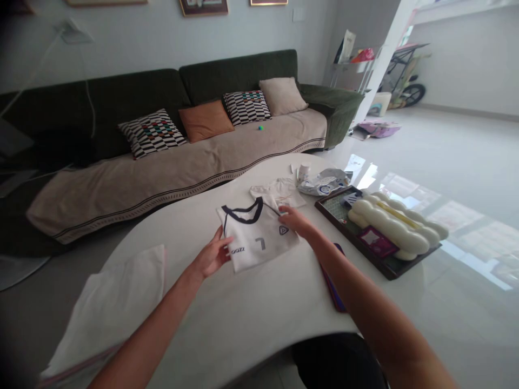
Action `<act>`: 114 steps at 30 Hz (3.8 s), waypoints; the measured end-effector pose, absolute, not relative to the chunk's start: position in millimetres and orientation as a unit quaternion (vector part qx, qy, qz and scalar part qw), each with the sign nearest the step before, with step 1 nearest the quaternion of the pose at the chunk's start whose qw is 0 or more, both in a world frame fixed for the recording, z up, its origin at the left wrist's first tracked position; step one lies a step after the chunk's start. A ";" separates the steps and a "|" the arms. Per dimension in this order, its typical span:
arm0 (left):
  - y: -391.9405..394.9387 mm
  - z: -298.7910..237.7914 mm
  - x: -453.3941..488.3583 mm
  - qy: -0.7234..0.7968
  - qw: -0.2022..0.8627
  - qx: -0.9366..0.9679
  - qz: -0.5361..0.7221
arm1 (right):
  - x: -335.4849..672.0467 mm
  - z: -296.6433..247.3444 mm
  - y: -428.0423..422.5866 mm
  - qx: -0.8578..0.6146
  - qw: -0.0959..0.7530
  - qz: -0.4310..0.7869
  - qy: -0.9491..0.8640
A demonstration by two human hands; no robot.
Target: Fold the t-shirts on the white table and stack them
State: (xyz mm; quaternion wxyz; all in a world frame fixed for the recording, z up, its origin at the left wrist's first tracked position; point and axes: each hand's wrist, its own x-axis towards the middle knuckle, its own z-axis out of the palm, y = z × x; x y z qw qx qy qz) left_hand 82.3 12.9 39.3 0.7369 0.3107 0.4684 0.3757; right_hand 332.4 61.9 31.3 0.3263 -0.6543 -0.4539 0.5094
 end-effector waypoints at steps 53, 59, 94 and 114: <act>-77.3 8.5 -222.6 0.793 0.100 0.594 0.091 | 165.3 -26.5 -174.5 -0.533 0.030 0.225 -0.815; -53.6 6.4 -245.8 0.801 0.099 0.590 0.019 | 168.2 -32.5 -177.1 -0.533 0.037 0.224 -0.815; -287.9 152.7 -56.1 0.384 0.438 0.813 0.007 | 94.3 54.0 -238.5 -0.138 0.121 0.333 -0.925; -300.0 152.2 -85.0 0.449 0.357 0.818 0.047 | 76.3 36.7 -192.3 -0.350 0.145 0.262 -0.887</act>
